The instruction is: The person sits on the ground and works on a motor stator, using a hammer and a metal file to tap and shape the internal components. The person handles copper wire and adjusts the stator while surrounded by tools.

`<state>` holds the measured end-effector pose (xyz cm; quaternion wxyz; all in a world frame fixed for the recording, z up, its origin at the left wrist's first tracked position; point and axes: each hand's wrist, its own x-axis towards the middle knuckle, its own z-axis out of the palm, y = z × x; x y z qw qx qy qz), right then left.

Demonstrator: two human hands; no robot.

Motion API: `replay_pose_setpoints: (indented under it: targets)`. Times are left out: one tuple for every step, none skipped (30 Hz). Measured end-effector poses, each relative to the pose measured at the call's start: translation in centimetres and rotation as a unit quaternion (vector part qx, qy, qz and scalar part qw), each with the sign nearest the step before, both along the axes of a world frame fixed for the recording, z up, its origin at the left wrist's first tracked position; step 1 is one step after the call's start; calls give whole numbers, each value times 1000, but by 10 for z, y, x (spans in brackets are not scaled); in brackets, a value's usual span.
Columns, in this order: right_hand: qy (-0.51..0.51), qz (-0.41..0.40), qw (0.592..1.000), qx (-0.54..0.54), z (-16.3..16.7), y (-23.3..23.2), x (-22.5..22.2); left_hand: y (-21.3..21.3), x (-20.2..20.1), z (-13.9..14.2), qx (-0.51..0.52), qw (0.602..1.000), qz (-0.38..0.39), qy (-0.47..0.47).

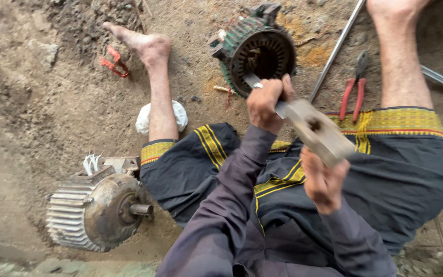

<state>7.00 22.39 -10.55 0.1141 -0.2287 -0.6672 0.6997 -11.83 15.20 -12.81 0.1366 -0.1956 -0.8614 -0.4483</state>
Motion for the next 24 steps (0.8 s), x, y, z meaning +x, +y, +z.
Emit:
replay_pose_setpoints:
  targets:
    - [52, -14, 997, -63, 0, -1, 2, 0, 2, 0, 8, 1000, 15, 1]
    - [105, -33, 986, -124, 0, -3, 1, 0, 3, 0, 19, 999, 26, 3]
    - [92, -22, 991, -90, 0, -2, 2, 0, 4, 0, 28, 999, 42, -3]
    - [79, -12, 995, -55, 2, -1, 2, 0, 5, 0, 25, 999, 34, -17]
    - [17, 23, 996, 80, 2, 2, 0, -2, 6, 0, 25, 999, 24, -18]
    - [-41, 49, 975, 213, 3, 5, -3, -1, 5, -1, 26, 1000, 8, -17]
    - [-4, 40, 977, 207, 6, 7, -3, -3, 4, -2, 20, 1000, 9, -11]
    - [9, 31, 983, 181, 11, 10, -2, -3, 3, -3, 16, 1000, 13, -10]
    - [19, 13, 990, 141, 17, 12, 1, -3, 0, -5, 15, 1000, 17, -5]
    - [38, -5, 998, 58, 24, 11, 5, -4, 0, -5, 24, 1000, 18, 1]
    - [78, -20, 997, -9, 29, 8, 8, -4, -3, -6, 30, 999, 21, 5]
    - [99, -26, 994, -47, 31, 6, 7, -6, -2, -5, 33, 999, 25, 3]
    - [102, -24, 994, -34, 32, 3, 7, -10, 1, -4, 29, 999, 30, -3]
    - [101, -19, 995, -11, 29, 0, 3, -9, -2, -4, 29, 999, 34, 1]
    - [62, 4, 995, 73, 20, -3, -7, -10, -3, -4, 32, 999, 36, 10]
    - [13, 31, 987, 159, 14, -2, -13, -11, -3, -4, 39, 999, 38, 2]
    - [-30, 51, 974, 217, 8, -2, -14, -12, -4, -3, 42, 998, 39, -13]
    - [-66, 57, 970, 229, 5, -1, -12, -13, -3, -4, 47, 998, 38, -29]
    - [-46, 37, 979, 197, 3, 2, -8, -11, -7, -5, 55, 998, 25, -17]
    - [-35, 23, 983, 177, 1, 1, 0, -15, -4, -5, 56, 998, 15, -10]
    - [7, -3, 986, 168, 3, -3, 14, -17, -1, -6, 55, 998, 1, -12]
    - [65, -5, 996, 68, 3, -4, 24, -16, -4, -7, 56, 998, -1, -15]
    - [121, -5, 992, -36, 5, -4, 36, -16, -4, -8, 58, 998, -1, -20]
    - [136, 23, 989, 49, -4, -7, 34, -15, -4, -10, 60, 998, 0, -26]
